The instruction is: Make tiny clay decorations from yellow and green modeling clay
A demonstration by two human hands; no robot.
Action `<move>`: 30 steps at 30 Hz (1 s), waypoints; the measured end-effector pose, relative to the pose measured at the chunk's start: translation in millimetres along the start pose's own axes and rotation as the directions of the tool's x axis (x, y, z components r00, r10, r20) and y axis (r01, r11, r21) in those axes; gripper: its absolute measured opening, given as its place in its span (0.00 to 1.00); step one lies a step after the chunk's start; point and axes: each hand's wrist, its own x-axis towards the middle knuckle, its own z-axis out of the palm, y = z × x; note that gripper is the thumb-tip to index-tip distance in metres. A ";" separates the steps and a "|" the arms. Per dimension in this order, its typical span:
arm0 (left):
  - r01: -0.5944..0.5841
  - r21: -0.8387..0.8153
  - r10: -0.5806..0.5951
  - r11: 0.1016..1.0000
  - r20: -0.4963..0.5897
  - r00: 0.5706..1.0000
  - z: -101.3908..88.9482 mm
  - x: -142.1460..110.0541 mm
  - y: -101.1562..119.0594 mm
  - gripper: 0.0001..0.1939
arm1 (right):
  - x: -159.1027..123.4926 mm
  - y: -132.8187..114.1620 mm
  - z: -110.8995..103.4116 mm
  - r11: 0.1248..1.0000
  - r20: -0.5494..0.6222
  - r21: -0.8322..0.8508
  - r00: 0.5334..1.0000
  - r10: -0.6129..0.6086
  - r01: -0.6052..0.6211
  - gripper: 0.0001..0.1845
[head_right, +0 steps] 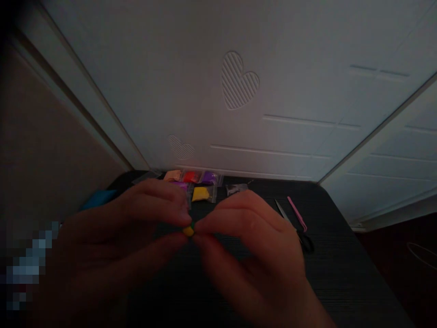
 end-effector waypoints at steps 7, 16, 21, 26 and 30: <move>-0.018 0.047 0.018 0.999 0.010 1.000 -1.5 1.1 1.0 0.08 | 0.8 -0.5 0.2 1.000 0.011 0.005 1.000 0.010 -0.010 0.16; -0.035 0.093 0.031 0.995 0.045 0.999 -4.9 2.5 1.1 0.08 | 0.5 -0.8 -1.3 0.999 0.030 -0.047 0.999 0.014 -0.013 0.15; -0.053 0.123 0.045 0.991 0.063 0.997 -6.5 1.6 0.2 0.09 | 0.8 -0.4 -1.2 0.999 0.037 -0.021 0.999 0.038 -0.037 0.14; -0.052 0.160 0.043 0.986 0.061 0.997 -6.3 1.3 -0.4 0.08 | 0.5 -0.7 -1.7 1.000 0.036 0.005 0.999 0.019 -0.019 0.15; -0.057 0.158 0.048 0.986 0.059 0.997 -6.1 3.0 1.3 0.07 | 0.6 -0.9 -2.3 1.000 0.043 0.012 0.999 0.020 -0.020 0.16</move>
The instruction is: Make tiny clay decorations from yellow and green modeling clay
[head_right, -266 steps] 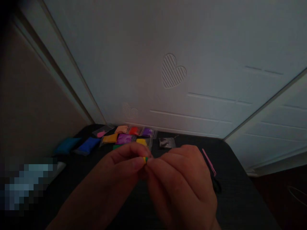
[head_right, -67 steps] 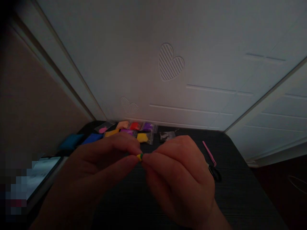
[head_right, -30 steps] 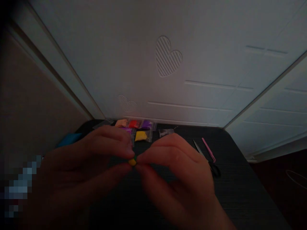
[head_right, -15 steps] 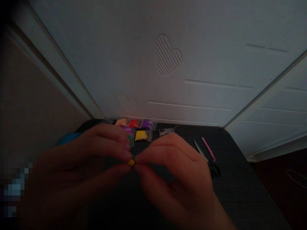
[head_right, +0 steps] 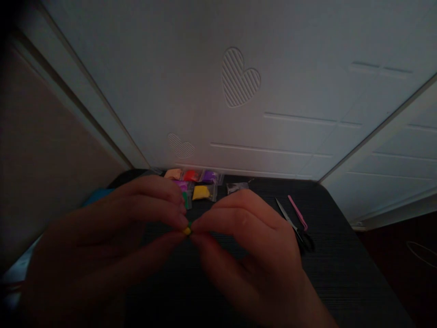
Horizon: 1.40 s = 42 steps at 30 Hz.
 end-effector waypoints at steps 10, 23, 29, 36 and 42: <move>0.008 -0.028 -0.009 1.000 -0.039 0.999 1.0 -1.0 -0.7 0.08 | -0.1 1.3 0.4 0.999 -0.014 -0.044 1.000 -0.010 0.010 0.15; 0.000 -0.043 -0.001 0.999 -0.029 1.000 1.1 -0.8 -0.3 0.08 | -1.0 0.8 3.3 1.000 -0.038 -0.021 0.999 0.008 -0.009 0.15; -0.006 -0.035 0.005 0.999 -0.026 1.000 1.7 -0.2 -0.3 0.07 | -2.0 2.5 7.2 0.999 -0.090 -0.015 0.995 0.035 -0.037 0.12; -0.086 0.025 0.087 0.996 -0.065 0.994 2.4 -3.5 -7.1 0.11 | 1.5 1.3 -0.9 0.992 0.002 0.023 0.992 0.123 -0.123 0.12; -0.226 0.151 0.239 0.962 -0.076 0.968 4.4 -5.8 -9.7 0.14 | 1.3 -2.1 -1.4 0.894 0.113 0.218 0.920 0.376 -0.392 0.07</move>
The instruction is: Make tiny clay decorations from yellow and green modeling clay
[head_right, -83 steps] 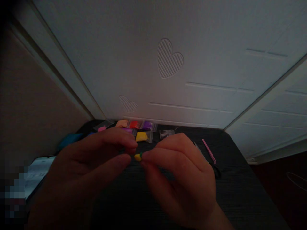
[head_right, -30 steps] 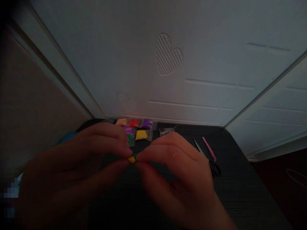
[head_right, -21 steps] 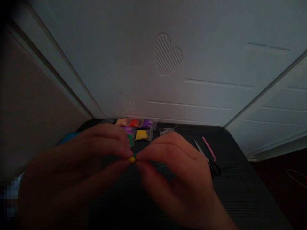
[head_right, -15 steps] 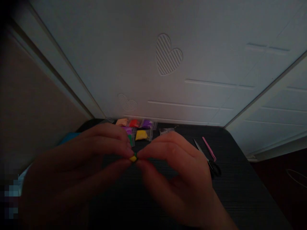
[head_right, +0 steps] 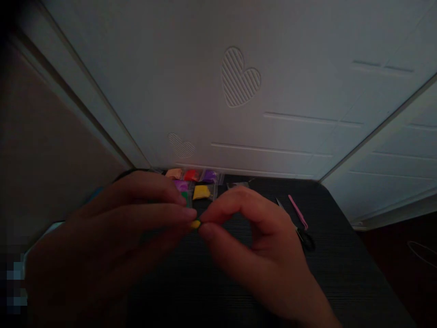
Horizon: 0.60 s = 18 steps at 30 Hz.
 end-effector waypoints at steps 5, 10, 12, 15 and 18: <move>-0.019 0.060 0.019 0.998 0.010 1.000 1.5 0.3 3.2 0.11 | 1.0 1.9 0.2 0.992 0.034 0.087 0.996 0.087 -0.089 0.04; 0.006 0.068 -0.006 0.998 -0.009 1.000 2.6 -1.1 2.5 0.11 | 4.2 2.7 -0.5 0.986 0.065 0.102 0.990 0.124 -0.130 0.03; -0.016 0.074 0.015 0.997 0.017 1.000 1.9 -0.3 1.9 0.11 | 4.9 2.2 -0.7 0.985 0.064 0.108 0.990 0.128 -0.135 0.03; -0.047 0.086 0.043 0.995 0.042 0.998 0.6 1.8 1.5 0.10 | 5.3 1.0 -1.2 0.983 0.076 0.111 0.987 0.140 -0.148 0.04; -0.058 0.099 0.054 0.993 0.035 0.998 0.5 2.7 1.2 0.09 | 4.9 -0.1 -2.2 0.981 0.085 0.104 0.985 0.153 -0.162 0.03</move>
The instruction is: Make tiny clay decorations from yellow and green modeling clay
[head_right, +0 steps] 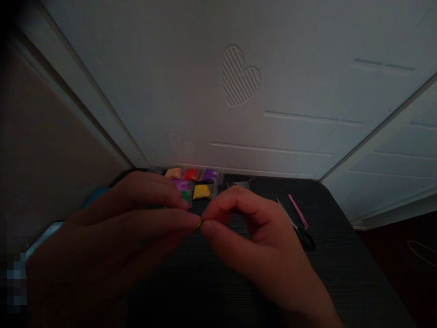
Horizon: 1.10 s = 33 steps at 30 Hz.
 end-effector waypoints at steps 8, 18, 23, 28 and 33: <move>-0.032 0.030 0.033 0.999 -0.015 0.999 1.0 -0.3 0.0 0.09 | -0.9 -0.8 0.3 0.999 0.000 0.029 0.999 0.039 -0.039 0.03; 0.134 -0.224 -0.138 0.965 -0.002 0.990 -0.9 -0.6 -3.4 0.07 | -0.5 -3.8 -1.0 0.999 -0.083 0.011 0.996 0.035 -0.034 0.04; 0.239 -0.603 -0.249 0.761 0.069 0.966 4.0 -4.6 -13.5 0.06 | -1.1 -5.0 -1.7 1.000 -0.097 -0.016 0.995 0.004 -0.006 0.04; 0.392 -0.764 -0.288 0.512 0.277 0.917 12.1 -4.2 -16.4 0.04 | -4.0 -5.0 -0.8 0.997 -0.081 -0.051 0.995 -0.058 0.054 0.04; 0.465 -0.803 -0.310 0.373 0.364 0.878 14.6 -3.2 -15.2 0.04 | -9.4 -7.6 0.2 0.993 -0.080 -0.062 0.991 -0.109 0.104 0.05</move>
